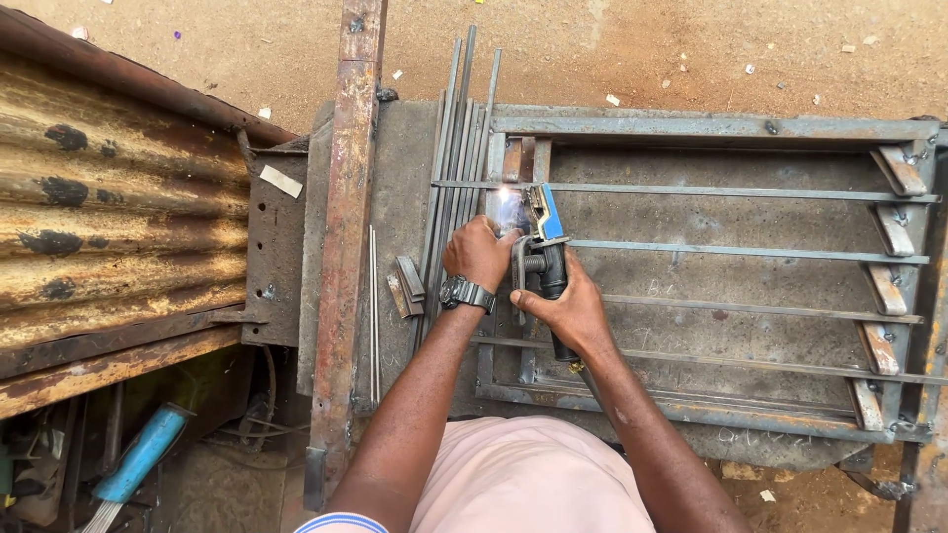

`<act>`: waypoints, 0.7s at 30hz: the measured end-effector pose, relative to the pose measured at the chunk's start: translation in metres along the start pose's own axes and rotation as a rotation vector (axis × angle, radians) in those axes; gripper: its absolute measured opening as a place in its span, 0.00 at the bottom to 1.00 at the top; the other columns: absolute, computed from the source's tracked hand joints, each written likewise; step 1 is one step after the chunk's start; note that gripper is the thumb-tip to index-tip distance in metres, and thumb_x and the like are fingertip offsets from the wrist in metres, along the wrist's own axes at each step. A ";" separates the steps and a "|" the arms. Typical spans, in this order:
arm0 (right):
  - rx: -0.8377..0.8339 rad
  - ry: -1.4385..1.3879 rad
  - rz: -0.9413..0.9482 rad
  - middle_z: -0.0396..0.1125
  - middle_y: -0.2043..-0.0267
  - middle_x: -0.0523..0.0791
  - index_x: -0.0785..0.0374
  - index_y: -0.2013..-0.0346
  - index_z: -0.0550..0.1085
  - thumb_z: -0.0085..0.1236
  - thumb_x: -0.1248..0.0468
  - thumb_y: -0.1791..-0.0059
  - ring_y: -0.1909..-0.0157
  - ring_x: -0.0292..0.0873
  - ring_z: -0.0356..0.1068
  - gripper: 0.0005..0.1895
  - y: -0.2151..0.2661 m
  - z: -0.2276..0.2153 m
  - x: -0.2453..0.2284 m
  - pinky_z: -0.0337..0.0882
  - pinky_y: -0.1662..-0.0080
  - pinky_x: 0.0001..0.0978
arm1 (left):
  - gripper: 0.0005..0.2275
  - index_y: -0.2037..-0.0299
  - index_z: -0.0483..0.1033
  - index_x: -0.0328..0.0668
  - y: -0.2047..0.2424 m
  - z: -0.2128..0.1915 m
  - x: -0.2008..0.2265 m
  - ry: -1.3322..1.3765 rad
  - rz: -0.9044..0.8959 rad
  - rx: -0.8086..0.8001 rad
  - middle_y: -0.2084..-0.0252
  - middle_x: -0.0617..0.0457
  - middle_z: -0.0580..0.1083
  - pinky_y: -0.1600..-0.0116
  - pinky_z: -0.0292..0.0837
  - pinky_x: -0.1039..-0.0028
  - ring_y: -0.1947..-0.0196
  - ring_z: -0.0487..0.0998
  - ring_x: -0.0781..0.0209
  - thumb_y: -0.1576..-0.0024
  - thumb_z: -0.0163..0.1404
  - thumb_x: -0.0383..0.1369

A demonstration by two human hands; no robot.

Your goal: Welding metal rods onto a rectangular metal frame using an arc welder.

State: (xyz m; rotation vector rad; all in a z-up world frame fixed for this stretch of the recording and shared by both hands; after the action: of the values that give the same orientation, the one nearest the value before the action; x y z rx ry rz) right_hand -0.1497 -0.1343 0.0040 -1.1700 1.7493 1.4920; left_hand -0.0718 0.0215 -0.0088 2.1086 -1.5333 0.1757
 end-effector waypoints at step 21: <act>0.069 -0.039 -0.047 0.75 0.55 0.46 0.64 0.42 0.70 0.73 0.53 0.65 0.55 0.41 0.75 0.41 0.028 -0.011 -0.010 0.75 0.49 0.36 | 0.18 0.66 0.82 0.44 -0.001 -0.010 0.007 -0.022 -0.063 -0.065 0.69 0.48 0.80 0.66 0.75 0.61 0.69 0.82 0.51 0.53 0.66 0.50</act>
State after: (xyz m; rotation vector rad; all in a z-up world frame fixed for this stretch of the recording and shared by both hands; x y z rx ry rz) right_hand -0.1681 -0.1425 0.0287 -1.1317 1.7219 1.4066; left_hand -0.0668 0.0201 0.0024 2.1103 -1.4633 0.0798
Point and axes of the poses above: each hand's wrist, its own y-axis away from the middle knuckle, its own z-axis out of the palm, x = y × z, the point moved 1 cm from there along -y, towards the middle knuckle
